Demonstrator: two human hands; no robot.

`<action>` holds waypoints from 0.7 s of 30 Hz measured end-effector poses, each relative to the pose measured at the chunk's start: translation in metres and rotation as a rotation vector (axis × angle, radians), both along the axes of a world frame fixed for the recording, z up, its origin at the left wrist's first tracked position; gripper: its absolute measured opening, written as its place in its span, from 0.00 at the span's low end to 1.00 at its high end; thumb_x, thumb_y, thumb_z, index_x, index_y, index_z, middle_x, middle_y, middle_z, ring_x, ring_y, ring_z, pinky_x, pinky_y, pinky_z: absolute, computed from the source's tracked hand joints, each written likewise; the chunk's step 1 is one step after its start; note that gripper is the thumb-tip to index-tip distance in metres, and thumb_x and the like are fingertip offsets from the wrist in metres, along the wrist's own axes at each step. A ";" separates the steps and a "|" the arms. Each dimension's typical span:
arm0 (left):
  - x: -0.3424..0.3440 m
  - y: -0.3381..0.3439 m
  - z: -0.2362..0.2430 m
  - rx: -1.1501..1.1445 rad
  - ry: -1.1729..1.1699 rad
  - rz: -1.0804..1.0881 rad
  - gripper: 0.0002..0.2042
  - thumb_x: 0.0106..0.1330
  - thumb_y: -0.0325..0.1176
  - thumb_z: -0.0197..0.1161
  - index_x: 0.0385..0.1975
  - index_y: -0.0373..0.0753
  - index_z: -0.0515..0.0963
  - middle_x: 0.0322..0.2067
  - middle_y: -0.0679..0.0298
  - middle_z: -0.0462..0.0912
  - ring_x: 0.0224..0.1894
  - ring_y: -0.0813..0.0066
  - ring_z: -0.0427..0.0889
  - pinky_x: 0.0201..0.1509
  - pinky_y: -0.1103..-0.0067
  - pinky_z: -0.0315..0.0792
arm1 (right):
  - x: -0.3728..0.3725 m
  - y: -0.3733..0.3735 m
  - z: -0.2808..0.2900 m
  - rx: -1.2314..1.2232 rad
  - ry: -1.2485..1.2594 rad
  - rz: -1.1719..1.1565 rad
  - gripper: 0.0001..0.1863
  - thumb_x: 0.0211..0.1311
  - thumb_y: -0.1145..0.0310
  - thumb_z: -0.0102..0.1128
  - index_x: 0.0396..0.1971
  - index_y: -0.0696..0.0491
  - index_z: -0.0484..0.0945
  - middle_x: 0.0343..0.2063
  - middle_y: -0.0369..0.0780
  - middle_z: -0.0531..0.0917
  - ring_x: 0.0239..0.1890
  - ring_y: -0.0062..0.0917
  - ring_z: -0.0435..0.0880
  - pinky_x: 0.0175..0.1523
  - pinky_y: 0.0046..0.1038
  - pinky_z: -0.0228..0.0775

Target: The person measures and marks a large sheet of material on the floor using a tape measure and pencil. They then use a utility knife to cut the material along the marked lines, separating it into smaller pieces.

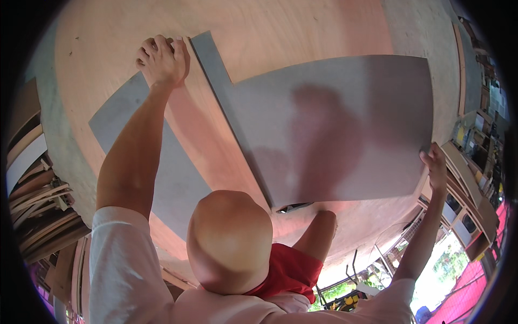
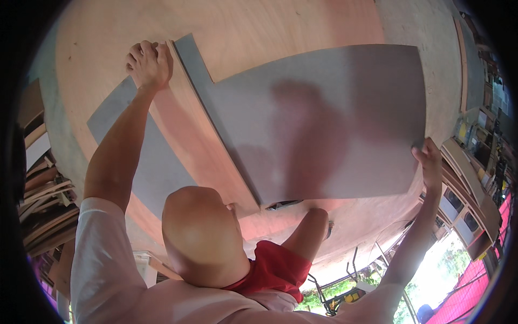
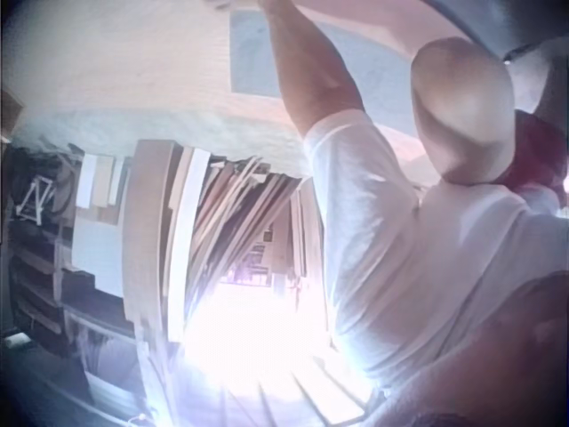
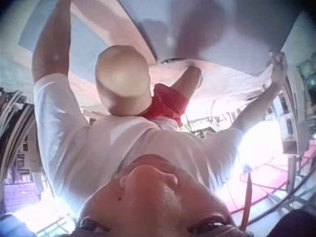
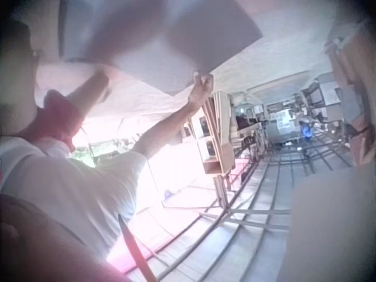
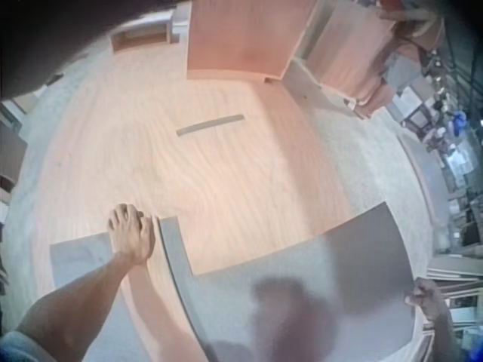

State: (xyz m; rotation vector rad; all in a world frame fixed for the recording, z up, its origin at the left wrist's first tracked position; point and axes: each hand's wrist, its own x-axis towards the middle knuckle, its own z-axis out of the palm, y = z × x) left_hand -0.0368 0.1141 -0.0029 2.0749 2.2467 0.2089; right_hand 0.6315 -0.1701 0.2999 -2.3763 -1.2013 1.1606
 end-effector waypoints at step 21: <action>-0.001 0.002 0.019 -0.042 -0.024 0.003 0.28 0.78 0.59 0.42 0.59 0.41 0.75 0.66 0.52 0.68 0.70 0.48 0.62 0.72 0.48 0.54 | -0.111 -0.025 0.139 0.068 -0.208 -0.078 0.19 0.63 0.70 0.73 0.52 0.56 0.78 0.42 0.32 0.82 0.45 0.16 0.79 0.50 0.23 0.71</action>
